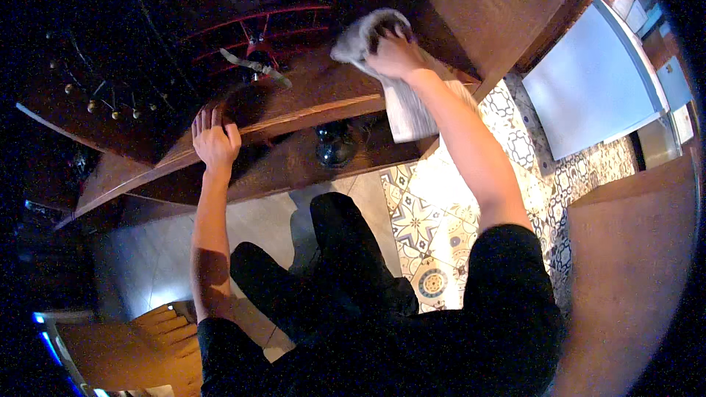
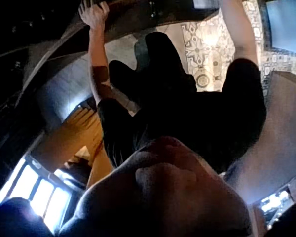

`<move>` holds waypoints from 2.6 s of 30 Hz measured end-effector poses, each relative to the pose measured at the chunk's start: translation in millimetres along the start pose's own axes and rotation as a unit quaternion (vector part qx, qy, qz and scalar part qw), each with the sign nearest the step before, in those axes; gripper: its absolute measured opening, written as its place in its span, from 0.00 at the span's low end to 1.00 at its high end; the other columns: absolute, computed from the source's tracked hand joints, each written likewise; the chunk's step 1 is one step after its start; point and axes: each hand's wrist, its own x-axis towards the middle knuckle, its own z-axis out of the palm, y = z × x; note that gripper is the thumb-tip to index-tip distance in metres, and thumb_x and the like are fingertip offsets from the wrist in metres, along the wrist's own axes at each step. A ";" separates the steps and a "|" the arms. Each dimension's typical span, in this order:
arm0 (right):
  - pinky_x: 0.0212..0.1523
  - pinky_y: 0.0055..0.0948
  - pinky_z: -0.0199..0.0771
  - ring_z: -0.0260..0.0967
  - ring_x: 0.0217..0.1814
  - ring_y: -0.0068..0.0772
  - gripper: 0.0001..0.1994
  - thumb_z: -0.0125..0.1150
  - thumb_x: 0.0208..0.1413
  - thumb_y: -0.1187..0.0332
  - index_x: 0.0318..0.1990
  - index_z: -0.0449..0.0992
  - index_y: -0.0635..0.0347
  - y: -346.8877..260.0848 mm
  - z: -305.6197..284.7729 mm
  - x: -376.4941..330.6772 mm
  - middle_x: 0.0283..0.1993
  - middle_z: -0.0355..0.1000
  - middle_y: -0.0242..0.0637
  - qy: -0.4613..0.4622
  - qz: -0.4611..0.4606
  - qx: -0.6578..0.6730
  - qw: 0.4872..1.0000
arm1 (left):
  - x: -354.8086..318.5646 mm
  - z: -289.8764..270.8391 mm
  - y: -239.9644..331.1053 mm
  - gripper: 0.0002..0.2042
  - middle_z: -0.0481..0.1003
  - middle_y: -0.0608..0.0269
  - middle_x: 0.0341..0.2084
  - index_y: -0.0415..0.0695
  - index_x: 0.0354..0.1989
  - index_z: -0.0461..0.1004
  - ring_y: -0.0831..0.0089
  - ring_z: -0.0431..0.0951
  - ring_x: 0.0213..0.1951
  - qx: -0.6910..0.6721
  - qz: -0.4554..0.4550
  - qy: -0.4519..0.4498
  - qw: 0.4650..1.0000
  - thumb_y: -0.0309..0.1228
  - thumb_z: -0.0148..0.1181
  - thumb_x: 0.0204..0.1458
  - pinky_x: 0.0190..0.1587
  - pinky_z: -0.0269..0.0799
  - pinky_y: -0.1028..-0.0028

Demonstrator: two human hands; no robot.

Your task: The person organizes a bookshelf by rearranging books and wiping down the empty shelf space with a cloth.

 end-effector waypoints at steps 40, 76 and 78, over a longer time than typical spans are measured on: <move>0.68 0.56 0.42 0.54 0.64 0.63 0.18 0.58 0.45 0.65 0.42 0.78 0.67 107.6 -139.8 -52.6 0.53 0.68 0.55 0.595 0.032 -0.211 0.775 | -17.2 12.7 -6.5 0.16 0.76 0.50 0.39 0.41 0.42 0.76 0.53 0.74 0.45 0.017 0.050 0.003 0.999 0.30 0.49 0.44 0.49 0.66 0.57; 0.74 0.42 0.34 0.52 0.69 0.42 0.21 0.46 0.57 0.58 0.52 0.74 0.58 78.4 -154.3 64.2 0.59 0.67 0.38 0.096 -0.012 -0.648 0.756 | -13.2 8.8 -10.6 0.19 0.75 0.52 0.44 0.41 0.42 0.76 0.54 0.71 0.51 0.053 0.012 -0.036 0.998 0.36 0.47 0.43 0.56 0.62 0.57; 0.74 0.40 0.35 0.54 0.68 0.41 0.20 0.46 0.58 0.58 0.52 0.74 0.58 45.3 -193.4 63.2 0.59 0.68 0.39 0.140 -0.028 -0.608 0.781 | -23.3 -5.2 -14.7 0.19 0.75 0.52 0.44 0.41 0.42 0.77 0.54 0.71 0.51 0.095 -0.016 -0.063 0.993 0.37 0.49 0.44 0.57 0.62 0.57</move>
